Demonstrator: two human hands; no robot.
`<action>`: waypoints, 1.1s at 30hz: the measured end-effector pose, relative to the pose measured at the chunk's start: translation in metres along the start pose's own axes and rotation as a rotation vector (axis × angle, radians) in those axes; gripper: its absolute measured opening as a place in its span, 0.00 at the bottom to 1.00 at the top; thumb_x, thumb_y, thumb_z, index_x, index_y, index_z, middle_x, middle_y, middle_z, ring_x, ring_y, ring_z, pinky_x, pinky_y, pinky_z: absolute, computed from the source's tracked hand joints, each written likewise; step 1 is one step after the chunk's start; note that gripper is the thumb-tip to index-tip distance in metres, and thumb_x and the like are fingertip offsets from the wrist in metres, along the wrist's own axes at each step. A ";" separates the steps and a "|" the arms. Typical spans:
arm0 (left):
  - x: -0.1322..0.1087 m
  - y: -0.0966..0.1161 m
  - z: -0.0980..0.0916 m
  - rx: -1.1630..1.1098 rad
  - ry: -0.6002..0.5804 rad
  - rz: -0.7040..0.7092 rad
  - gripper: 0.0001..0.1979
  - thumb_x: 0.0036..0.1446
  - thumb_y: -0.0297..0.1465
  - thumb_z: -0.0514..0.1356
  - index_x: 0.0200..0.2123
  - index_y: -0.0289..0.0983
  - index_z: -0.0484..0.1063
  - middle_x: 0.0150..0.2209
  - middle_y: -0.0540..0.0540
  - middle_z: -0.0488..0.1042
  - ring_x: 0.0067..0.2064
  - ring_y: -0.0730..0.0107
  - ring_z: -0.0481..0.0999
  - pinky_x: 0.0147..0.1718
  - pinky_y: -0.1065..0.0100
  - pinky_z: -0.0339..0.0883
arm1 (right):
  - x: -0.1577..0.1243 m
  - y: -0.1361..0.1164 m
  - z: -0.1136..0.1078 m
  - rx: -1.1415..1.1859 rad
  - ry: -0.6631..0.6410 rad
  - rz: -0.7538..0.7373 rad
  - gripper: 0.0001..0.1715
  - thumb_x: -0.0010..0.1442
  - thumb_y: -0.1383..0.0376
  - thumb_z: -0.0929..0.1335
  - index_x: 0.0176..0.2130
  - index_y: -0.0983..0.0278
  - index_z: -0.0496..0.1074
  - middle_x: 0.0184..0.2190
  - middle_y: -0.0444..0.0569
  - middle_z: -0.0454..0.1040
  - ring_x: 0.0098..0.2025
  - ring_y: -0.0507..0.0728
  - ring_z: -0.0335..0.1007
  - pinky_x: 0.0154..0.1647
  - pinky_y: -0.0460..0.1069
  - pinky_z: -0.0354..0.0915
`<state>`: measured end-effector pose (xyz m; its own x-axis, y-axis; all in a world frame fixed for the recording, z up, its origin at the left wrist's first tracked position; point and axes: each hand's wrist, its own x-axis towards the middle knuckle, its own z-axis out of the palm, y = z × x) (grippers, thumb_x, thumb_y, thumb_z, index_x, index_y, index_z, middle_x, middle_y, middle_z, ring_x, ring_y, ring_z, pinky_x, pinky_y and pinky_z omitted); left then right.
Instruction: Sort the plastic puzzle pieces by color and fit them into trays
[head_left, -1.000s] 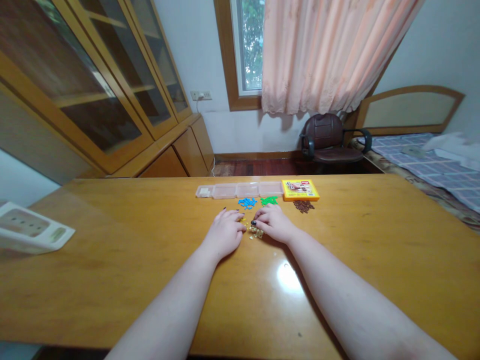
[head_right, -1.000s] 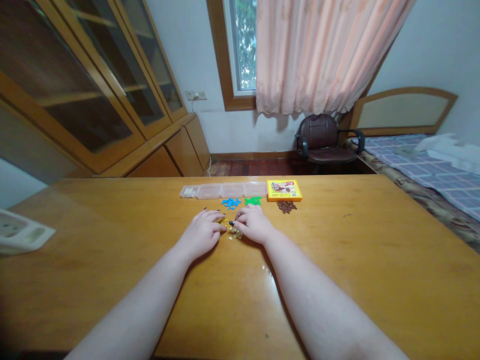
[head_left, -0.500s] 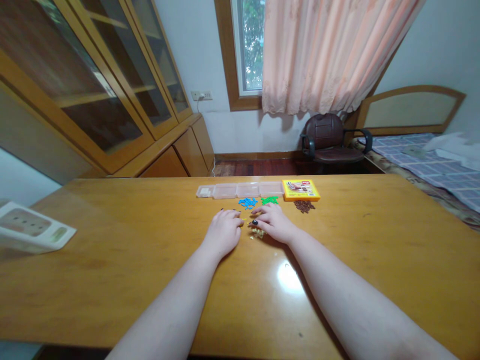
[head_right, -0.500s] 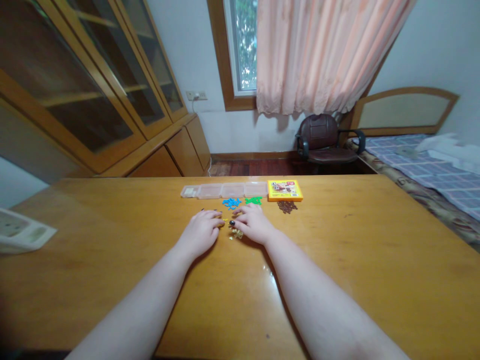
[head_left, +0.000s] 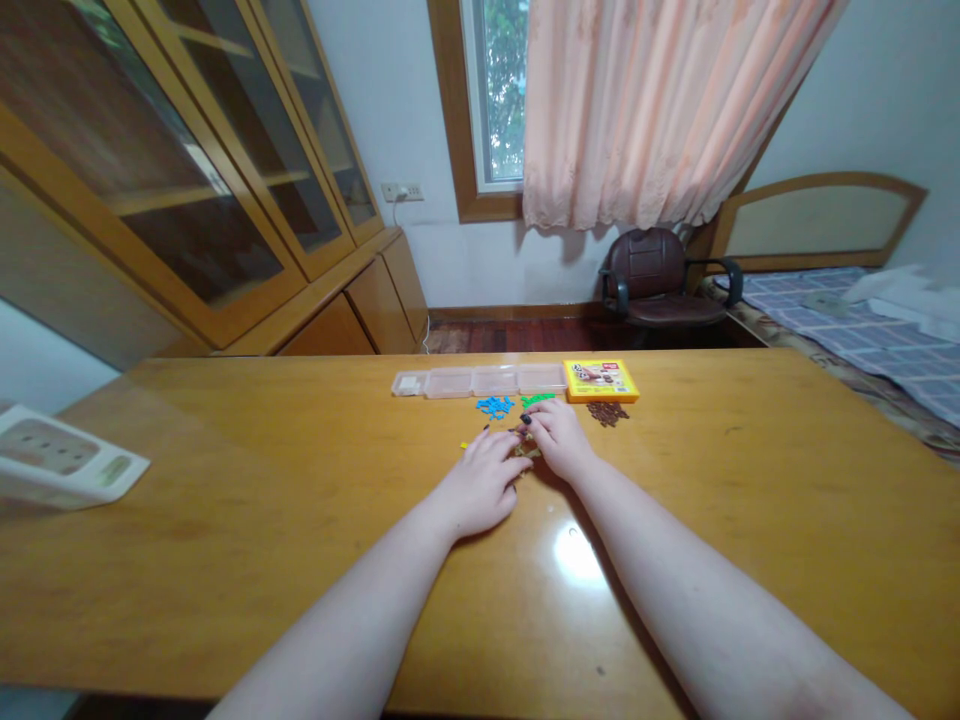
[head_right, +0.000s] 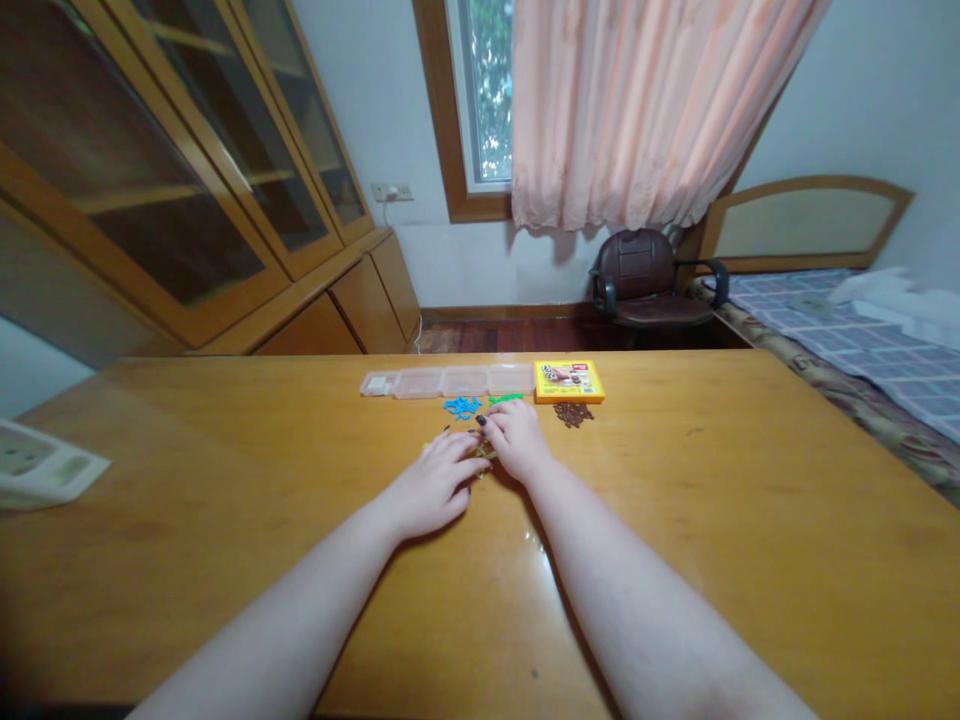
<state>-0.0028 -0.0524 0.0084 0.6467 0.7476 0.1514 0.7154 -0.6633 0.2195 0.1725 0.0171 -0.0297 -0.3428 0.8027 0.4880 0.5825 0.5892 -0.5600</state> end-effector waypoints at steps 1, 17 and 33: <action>0.000 0.001 0.001 0.006 -0.012 -0.006 0.21 0.51 0.26 0.54 0.50 0.41 0.69 0.55 0.44 0.63 0.58 0.58 0.58 0.62 0.50 0.45 | 0.000 0.001 0.000 0.011 0.018 0.008 0.23 0.65 0.60 0.58 0.30 0.64 0.77 0.35 0.51 0.74 0.40 0.57 0.63 0.44 0.53 0.57; -0.001 -0.001 0.002 -0.008 -0.086 0.024 0.23 0.53 0.27 0.55 0.52 0.48 0.68 0.60 0.46 0.59 0.60 0.57 0.56 0.60 0.47 0.45 | 0.002 0.010 0.001 0.143 0.205 0.181 0.23 0.63 0.64 0.56 0.26 0.63 0.75 0.30 0.49 0.75 0.37 0.57 0.68 0.41 0.51 0.60; -0.013 0.010 -0.022 0.125 -0.217 -0.120 0.14 0.56 0.29 0.51 0.41 0.42 0.74 0.31 0.44 0.74 0.36 0.60 0.73 0.39 0.60 0.64 | 0.003 0.001 -0.004 0.149 -0.149 -0.027 0.21 0.63 0.62 0.61 0.25 0.62 0.77 0.27 0.46 0.73 0.35 0.54 0.64 0.42 0.51 0.57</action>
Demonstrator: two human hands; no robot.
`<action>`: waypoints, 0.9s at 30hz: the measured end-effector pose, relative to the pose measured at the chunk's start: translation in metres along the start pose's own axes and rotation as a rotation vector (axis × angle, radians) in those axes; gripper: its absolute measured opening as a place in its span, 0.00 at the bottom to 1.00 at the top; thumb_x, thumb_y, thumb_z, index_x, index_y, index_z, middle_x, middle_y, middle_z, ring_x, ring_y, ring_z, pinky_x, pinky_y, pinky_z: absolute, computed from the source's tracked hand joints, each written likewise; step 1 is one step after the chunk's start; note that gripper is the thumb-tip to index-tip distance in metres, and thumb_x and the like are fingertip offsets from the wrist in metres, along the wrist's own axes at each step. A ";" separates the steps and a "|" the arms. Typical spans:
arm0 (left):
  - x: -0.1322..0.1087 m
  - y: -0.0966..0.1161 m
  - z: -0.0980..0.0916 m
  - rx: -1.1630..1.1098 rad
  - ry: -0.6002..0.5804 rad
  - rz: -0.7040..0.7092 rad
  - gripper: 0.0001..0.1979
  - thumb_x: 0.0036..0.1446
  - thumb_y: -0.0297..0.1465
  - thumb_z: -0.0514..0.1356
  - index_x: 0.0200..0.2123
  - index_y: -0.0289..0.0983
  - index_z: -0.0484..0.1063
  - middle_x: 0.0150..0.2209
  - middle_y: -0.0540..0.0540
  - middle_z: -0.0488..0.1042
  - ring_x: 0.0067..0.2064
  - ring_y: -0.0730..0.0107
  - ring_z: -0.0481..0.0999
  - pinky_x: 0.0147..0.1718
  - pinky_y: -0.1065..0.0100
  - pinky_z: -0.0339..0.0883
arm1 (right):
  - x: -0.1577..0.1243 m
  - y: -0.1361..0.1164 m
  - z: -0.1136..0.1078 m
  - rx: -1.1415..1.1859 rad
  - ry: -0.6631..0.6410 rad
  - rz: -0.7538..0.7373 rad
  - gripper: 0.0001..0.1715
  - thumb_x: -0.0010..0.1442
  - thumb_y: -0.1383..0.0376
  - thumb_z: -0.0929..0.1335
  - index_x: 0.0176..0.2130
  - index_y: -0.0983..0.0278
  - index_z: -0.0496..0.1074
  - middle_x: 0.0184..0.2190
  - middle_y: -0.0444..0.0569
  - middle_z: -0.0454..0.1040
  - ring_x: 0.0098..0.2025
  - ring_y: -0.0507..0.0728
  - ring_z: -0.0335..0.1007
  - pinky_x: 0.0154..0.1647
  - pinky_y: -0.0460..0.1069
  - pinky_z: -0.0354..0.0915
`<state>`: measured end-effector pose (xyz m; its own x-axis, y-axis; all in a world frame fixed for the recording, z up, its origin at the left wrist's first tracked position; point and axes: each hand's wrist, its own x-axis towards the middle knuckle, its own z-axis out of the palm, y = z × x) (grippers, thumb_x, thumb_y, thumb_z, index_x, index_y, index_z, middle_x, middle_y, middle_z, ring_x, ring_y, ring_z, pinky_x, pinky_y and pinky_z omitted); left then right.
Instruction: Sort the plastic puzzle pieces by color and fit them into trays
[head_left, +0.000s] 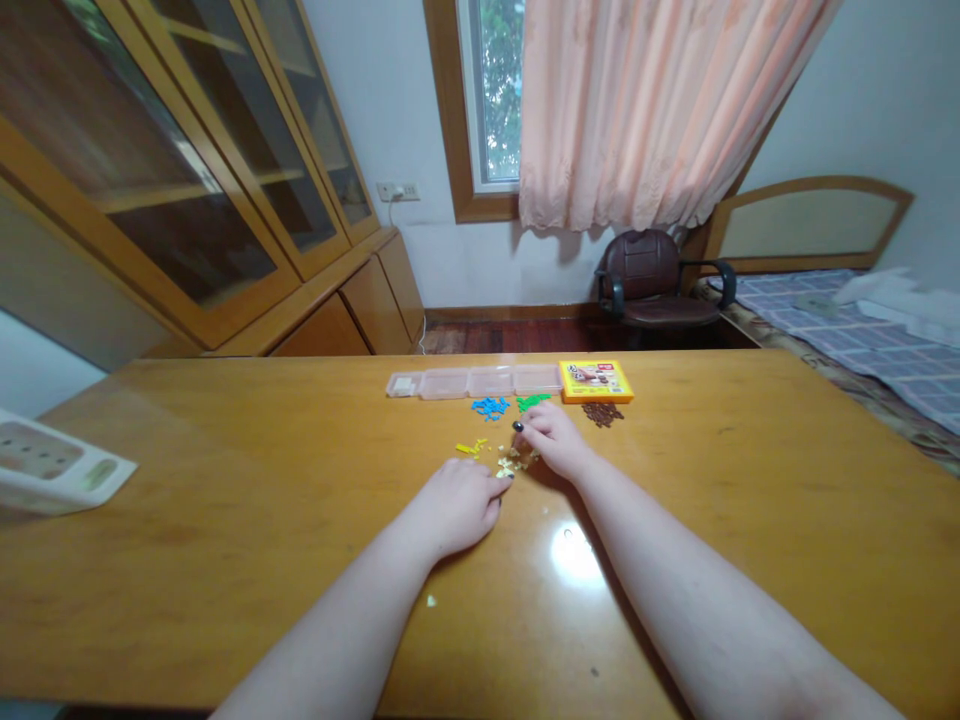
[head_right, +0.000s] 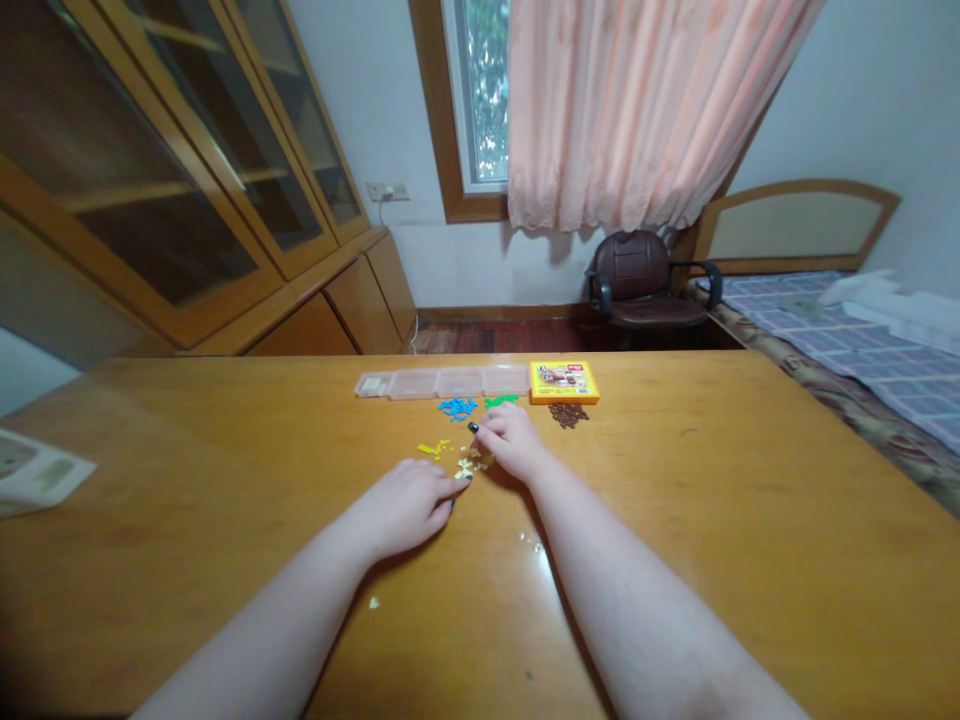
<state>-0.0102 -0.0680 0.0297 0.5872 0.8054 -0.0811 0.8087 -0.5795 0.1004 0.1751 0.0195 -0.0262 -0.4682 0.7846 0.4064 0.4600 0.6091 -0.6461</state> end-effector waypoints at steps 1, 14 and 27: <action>0.000 -0.001 0.000 -0.005 -0.005 -0.005 0.14 0.56 0.29 0.50 0.41 0.41 0.74 0.31 0.44 0.75 0.36 0.59 0.73 0.39 0.60 0.65 | 0.000 -0.002 0.000 0.013 -0.077 -0.051 0.21 0.63 0.62 0.62 0.25 0.61 0.78 0.28 0.46 0.73 0.35 0.54 0.64 0.43 0.51 0.56; 0.000 -0.007 0.001 -0.011 -0.046 -0.024 0.17 0.55 0.30 0.50 0.45 0.42 0.73 0.34 0.43 0.77 0.35 0.58 0.76 0.38 0.61 0.66 | -0.003 -0.006 0.003 -0.099 -0.217 -0.140 0.22 0.63 0.60 0.63 0.23 0.62 0.76 0.27 0.45 0.73 0.33 0.52 0.61 0.41 0.51 0.53; -0.003 0.005 -0.002 0.063 -0.127 -0.040 0.18 0.58 0.32 0.49 0.51 0.41 0.68 0.37 0.40 0.78 0.36 0.55 0.77 0.35 0.59 0.68 | -0.003 -0.008 0.005 -0.080 -0.251 -0.206 0.23 0.62 0.58 0.62 0.22 0.62 0.76 0.27 0.45 0.74 0.30 0.52 0.62 0.38 0.50 0.54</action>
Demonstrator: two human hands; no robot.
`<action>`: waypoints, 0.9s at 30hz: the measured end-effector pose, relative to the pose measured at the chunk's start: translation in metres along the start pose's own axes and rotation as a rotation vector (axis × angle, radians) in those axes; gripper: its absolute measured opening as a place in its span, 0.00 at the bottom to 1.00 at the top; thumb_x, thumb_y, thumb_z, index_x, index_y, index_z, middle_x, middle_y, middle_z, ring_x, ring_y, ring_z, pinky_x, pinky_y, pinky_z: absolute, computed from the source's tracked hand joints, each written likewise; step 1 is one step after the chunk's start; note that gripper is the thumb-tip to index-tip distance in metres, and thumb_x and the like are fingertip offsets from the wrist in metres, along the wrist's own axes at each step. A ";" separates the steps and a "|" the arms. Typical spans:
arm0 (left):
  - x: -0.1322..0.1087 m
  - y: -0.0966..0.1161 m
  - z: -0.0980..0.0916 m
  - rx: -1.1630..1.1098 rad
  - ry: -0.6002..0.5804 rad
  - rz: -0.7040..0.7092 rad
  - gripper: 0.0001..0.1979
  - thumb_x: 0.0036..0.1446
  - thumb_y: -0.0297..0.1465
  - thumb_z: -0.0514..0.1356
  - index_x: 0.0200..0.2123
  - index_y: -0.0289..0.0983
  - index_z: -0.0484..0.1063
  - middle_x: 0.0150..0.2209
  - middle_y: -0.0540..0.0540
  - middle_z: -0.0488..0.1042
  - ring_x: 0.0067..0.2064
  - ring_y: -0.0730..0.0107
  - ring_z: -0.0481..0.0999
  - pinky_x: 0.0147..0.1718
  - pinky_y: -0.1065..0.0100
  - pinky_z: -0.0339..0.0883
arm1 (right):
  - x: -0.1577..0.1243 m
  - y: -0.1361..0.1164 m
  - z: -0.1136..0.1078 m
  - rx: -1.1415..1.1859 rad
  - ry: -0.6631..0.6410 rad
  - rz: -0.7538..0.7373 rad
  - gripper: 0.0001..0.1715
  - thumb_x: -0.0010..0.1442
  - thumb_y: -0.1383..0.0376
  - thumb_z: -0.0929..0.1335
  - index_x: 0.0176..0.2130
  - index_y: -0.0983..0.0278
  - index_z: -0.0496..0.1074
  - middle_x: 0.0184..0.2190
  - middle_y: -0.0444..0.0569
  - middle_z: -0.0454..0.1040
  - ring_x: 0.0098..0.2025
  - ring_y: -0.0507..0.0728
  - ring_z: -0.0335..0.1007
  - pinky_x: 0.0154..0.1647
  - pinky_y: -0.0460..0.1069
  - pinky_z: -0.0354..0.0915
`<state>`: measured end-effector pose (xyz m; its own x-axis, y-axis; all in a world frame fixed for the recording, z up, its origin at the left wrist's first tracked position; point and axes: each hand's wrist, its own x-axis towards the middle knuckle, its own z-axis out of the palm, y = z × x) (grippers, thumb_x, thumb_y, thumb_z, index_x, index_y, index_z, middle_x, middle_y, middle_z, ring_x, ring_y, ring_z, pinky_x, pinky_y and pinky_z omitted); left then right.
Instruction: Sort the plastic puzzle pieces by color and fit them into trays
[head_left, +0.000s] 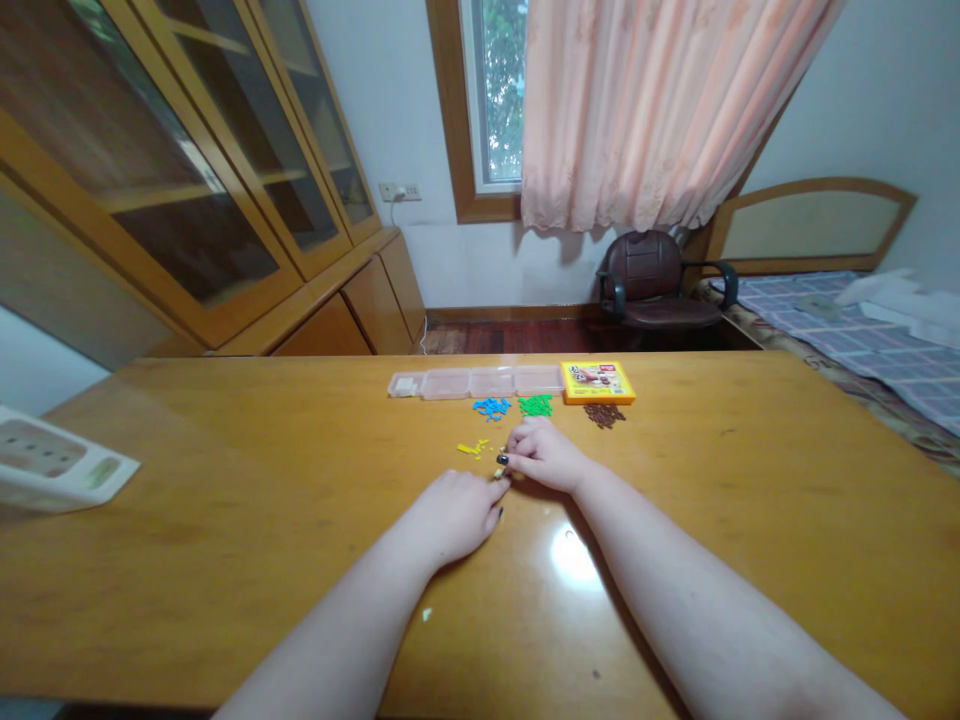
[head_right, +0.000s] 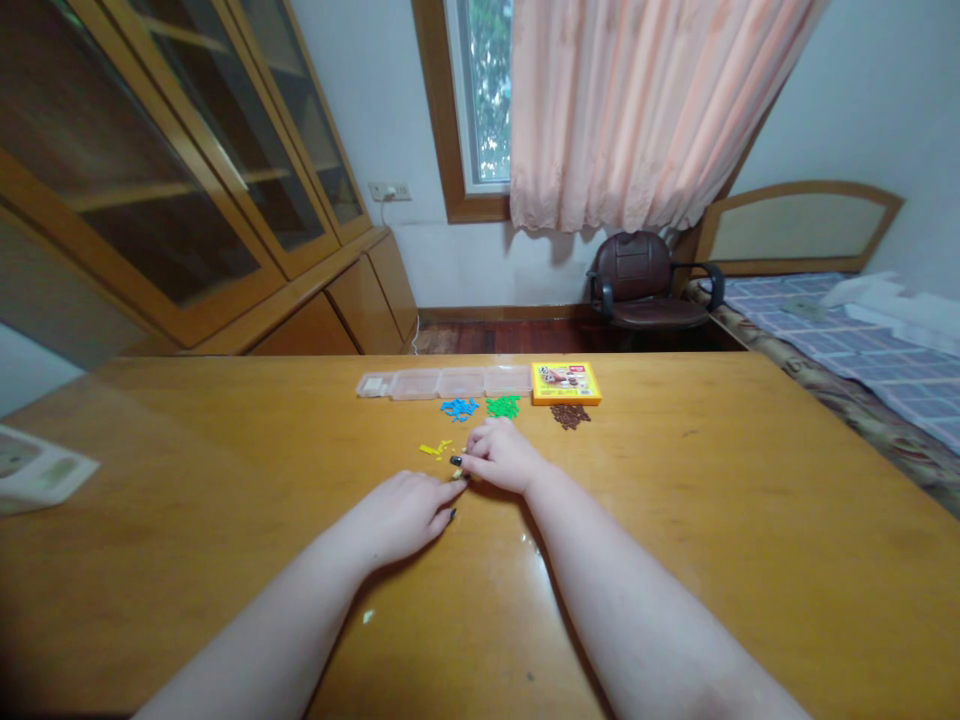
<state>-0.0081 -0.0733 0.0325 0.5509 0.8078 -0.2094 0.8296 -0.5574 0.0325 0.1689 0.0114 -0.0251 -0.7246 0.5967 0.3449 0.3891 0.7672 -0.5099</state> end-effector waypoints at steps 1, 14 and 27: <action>0.000 0.001 0.000 -0.002 -0.008 -0.007 0.19 0.58 0.32 0.49 0.51 0.40 0.67 0.37 0.40 0.78 0.36 0.55 0.77 0.36 0.59 0.68 | 0.000 0.000 0.000 -0.013 0.001 0.001 0.23 0.62 0.58 0.63 0.22 0.62 0.76 0.27 0.45 0.74 0.30 0.52 0.62 0.38 0.50 0.54; -0.018 0.026 -0.010 -0.098 -0.208 -0.213 0.23 0.56 0.38 0.51 0.52 0.34 0.67 0.40 0.34 0.77 0.40 0.48 0.77 0.38 0.55 0.70 | 0.001 -0.005 -0.004 -0.021 -0.029 -0.057 0.24 0.63 0.57 0.61 0.23 0.64 0.75 0.29 0.46 0.74 0.32 0.52 0.61 0.39 0.50 0.52; -0.006 -0.009 0.002 -0.148 -0.191 -0.398 0.30 0.58 0.38 0.48 0.61 0.32 0.55 0.48 0.32 0.73 0.47 0.49 0.74 0.43 0.55 0.67 | 0.000 -0.007 -0.005 -0.150 0.076 0.049 0.22 0.63 0.59 0.63 0.22 0.64 0.74 0.26 0.47 0.71 0.33 0.53 0.60 0.39 0.51 0.51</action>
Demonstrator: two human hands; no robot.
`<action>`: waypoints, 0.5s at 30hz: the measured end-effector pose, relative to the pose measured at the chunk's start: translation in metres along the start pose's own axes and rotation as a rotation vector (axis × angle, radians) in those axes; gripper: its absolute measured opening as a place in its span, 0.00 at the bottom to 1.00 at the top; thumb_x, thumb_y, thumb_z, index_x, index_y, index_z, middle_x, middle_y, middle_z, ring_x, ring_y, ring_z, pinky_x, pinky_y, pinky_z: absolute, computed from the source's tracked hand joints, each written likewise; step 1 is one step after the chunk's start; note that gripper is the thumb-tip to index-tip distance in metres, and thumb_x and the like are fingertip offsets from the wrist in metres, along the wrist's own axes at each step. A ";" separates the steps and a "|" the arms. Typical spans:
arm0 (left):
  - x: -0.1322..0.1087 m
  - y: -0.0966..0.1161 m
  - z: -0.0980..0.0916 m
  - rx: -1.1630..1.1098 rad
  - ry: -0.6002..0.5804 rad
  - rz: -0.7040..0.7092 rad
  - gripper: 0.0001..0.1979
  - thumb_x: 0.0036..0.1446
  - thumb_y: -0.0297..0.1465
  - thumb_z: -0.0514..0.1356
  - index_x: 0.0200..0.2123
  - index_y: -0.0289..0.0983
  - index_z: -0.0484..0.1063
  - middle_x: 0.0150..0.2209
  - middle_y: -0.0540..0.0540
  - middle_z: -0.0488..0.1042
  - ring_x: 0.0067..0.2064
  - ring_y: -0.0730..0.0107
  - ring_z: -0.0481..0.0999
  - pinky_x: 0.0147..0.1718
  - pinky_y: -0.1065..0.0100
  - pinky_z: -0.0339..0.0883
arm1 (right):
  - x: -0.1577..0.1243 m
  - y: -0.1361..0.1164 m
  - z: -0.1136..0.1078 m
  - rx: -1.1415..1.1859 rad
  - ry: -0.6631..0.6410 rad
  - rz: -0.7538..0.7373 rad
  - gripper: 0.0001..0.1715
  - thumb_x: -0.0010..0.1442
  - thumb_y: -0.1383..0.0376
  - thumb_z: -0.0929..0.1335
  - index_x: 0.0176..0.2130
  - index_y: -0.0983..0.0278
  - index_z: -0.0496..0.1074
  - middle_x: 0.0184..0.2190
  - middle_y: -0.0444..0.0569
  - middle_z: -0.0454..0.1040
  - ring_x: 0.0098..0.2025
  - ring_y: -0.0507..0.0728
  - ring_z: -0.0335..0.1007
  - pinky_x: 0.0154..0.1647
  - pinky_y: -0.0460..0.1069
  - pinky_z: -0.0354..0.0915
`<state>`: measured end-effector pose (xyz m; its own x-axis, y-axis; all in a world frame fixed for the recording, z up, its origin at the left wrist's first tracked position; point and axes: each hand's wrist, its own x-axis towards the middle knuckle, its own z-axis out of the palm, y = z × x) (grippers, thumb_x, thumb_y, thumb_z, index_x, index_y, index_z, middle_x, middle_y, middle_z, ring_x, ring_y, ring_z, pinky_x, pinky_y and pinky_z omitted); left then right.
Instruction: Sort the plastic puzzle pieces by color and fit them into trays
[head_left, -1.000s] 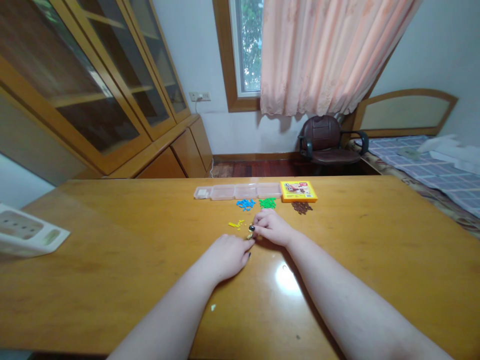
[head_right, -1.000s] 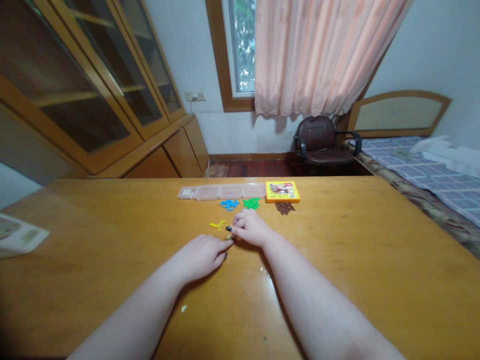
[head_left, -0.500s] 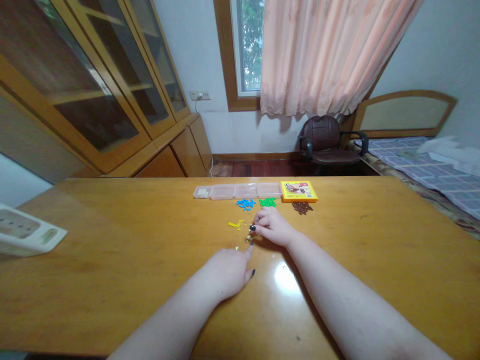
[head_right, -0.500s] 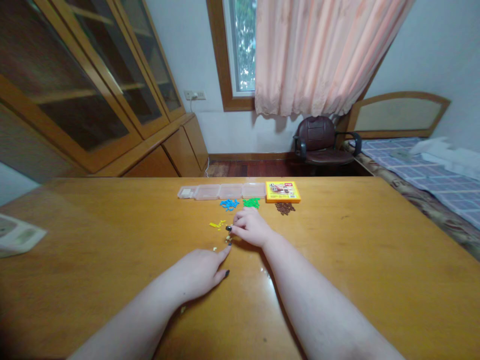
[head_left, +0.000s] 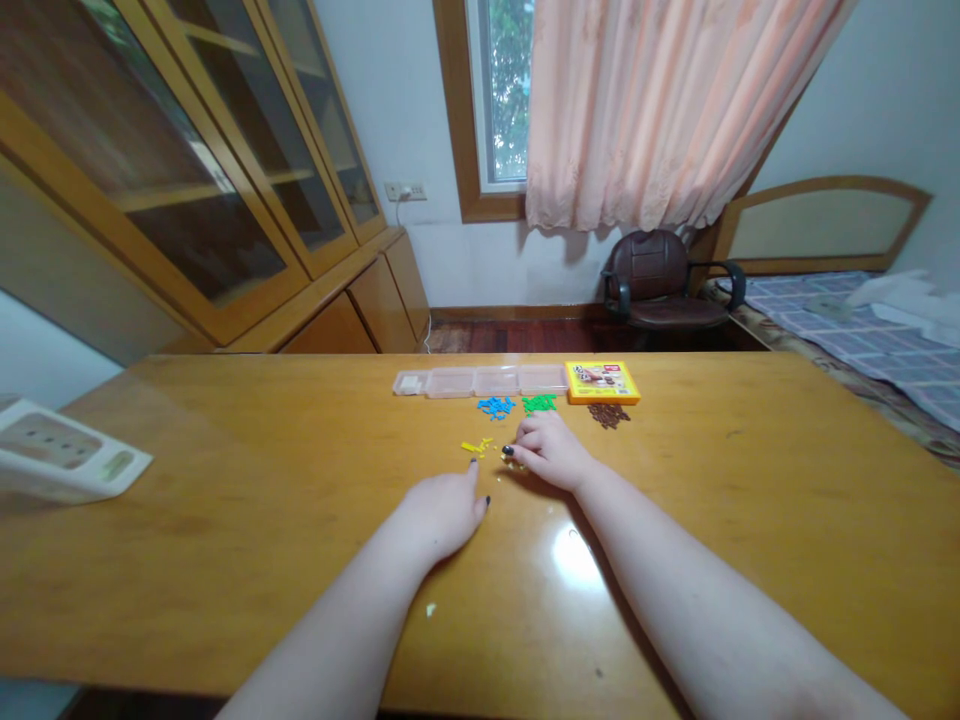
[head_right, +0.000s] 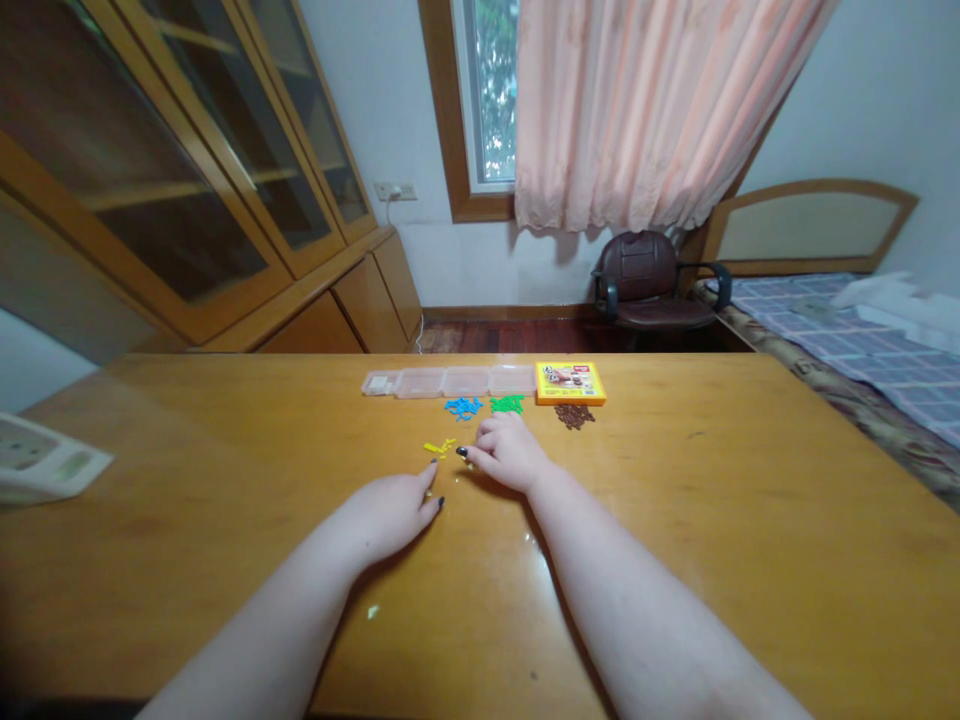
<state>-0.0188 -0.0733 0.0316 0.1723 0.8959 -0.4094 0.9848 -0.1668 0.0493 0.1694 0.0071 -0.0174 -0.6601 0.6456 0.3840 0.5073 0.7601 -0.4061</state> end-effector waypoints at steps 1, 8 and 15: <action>0.002 -0.001 0.001 -0.009 0.010 -0.006 0.29 0.58 0.38 0.48 0.61 0.32 0.55 0.48 0.33 0.73 0.47 0.49 0.74 0.43 0.55 0.67 | 0.000 0.000 0.000 0.001 0.014 -0.001 0.22 0.63 0.59 0.62 0.22 0.64 0.74 0.26 0.47 0.70 0.33 0.53 0.60 0.39 0.51 0.51; 0.007 -0.012 -0.010 -0.063 0.071 -0.040 0.27 0.60 0.36 0.46 0.61 0.32 0.56 0.49 0.33 0.72 0.47 0.52 0.74 0.44 0.57 0.66 | 0.000 0.004 0.003 0.041 0.072 0.021 0.24 0.64 0.58 0.60 0.24 0.65 0.72 0.23 0.46 0.69 0.31 0.53 0.60 0.37 0.50 0.52; -0.040 -0.025 -0.008 -0.029 0.190 -0.068 0.26 0.61 0.38 0.45 0.59 0.33 0.60 0.54 0.35 0.68 0.53 0.56 0.70 0.51 0.59 0.63 | 0.001 0.008 0.005 0.040 0.084 0.078 0.26 0.64 0.57 0.60 0.21 0.66 0.70 0.21 0.46 0.67 0.29 0.52 0.60 0.35 0.49 0.52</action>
<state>-0.0500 -0.1015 0.0537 0.1041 0.9667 -0.2336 0.9941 -0.0939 0.0544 0.1703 0.0129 -0.0240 -0.5697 0.7080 0.4173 0.5318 0.7047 -0.4697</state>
